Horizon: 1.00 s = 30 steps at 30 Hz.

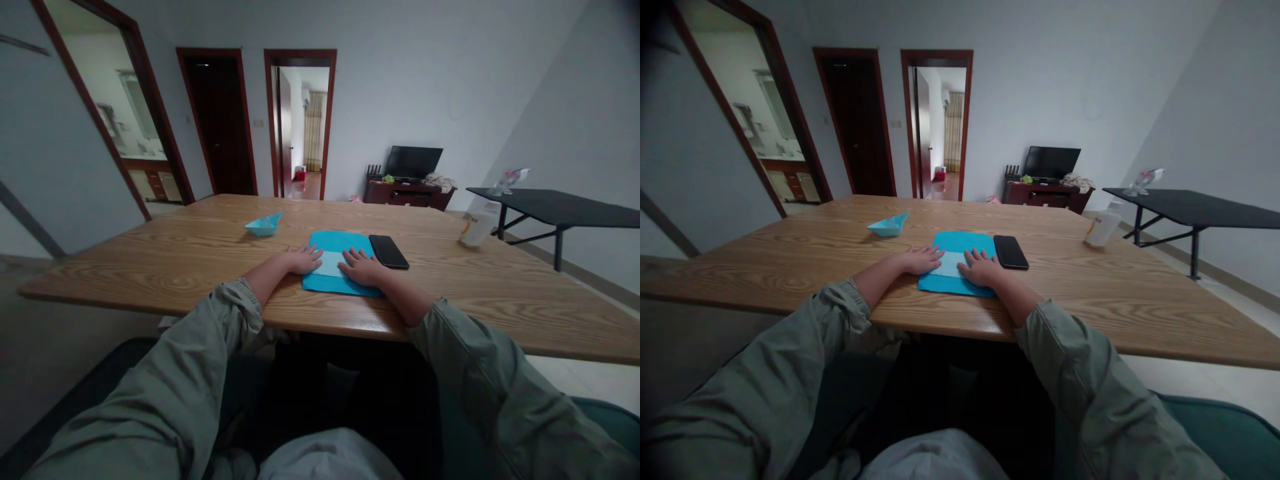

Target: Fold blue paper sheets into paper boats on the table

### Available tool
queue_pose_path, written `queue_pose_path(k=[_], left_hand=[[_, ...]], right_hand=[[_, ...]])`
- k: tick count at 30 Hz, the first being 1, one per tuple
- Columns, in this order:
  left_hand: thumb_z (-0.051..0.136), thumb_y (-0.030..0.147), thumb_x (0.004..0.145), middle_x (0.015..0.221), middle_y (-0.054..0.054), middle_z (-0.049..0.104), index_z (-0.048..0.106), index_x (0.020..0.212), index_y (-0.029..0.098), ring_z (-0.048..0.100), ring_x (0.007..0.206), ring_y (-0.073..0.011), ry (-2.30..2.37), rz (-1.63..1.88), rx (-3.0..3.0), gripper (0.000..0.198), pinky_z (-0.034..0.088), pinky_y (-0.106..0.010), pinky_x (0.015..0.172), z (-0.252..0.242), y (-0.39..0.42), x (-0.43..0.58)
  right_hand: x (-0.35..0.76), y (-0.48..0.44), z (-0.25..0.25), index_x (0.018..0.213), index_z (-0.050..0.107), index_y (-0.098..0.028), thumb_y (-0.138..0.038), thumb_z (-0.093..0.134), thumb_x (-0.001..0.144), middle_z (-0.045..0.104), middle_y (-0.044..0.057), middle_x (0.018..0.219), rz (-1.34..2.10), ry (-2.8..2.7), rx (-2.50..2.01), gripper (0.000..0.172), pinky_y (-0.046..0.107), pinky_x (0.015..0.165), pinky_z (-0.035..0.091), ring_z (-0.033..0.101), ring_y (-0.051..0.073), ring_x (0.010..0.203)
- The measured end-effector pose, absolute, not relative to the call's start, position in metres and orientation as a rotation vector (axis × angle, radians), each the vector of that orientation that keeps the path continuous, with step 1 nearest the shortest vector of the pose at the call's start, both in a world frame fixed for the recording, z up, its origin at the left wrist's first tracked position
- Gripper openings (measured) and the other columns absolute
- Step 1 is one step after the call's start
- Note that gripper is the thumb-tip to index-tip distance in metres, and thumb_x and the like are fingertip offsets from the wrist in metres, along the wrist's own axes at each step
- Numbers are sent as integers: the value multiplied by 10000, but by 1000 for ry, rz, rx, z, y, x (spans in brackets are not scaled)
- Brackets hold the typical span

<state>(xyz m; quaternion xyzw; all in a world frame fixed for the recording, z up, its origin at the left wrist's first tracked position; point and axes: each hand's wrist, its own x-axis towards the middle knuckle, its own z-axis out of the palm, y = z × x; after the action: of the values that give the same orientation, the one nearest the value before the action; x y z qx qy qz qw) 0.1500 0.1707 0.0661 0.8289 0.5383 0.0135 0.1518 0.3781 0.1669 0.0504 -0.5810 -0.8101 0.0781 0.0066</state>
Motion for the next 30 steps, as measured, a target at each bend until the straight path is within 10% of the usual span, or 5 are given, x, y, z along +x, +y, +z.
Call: queue_pose_path(k=[8, 13, 21, 30], left_hand=[[534, 744, 713, 1574, -126, 165, 317, 1489, 246, 89, 1461, -395, 1560, 81, 2329, 947, 63, -637, 1126, 69, 175, 117], [672, 734, 573, 1550, -142, 247, 398, 1450, 228, 175, 1452, -369, 1479, 186, 2330, 1049, 176, -501, 1157, 71, 179, 101], [818, 485, 525, 1399, -123, 524, 583, 1284, 207, 524, 1261, -293, 1317, 623, 2148, 841, 382, -359, 1063, 63, 185, 96], [751, 524, 635, 1380, -91, 551, 646, 1220, 243, 444, 1331, -291, 1197, 733, 2395, 657, 297, -372, 1124, 83, 170, 133]], right_hand=[[389, 175, 57, 1537, 161, -112, -535, 272, 962, 91, 169, 1585, 316, -2597, -1835, 722, 564, 1150, 150, 80, 368, 1453], [404, 165, 68, 1528, 225, -148, -730, 533, 778, 133, 152, 1578, 479, -2598, -1698, 997, 478, 1185, 151, 106, 339, 1456], [403, 153, 77, 1493, 322, -302, -682, 740, 613, 264, 72, 1566, 624, -2592, -1437, 1046, 436, 1170, 226, 261, 323, 1426], [371, 160, 73, 1402, 482, -264, -559, 742, 683, 410, 65, 1492, 584, -2587, -1246, 820, 400, 1146, 276, 372, 289, 1373]])
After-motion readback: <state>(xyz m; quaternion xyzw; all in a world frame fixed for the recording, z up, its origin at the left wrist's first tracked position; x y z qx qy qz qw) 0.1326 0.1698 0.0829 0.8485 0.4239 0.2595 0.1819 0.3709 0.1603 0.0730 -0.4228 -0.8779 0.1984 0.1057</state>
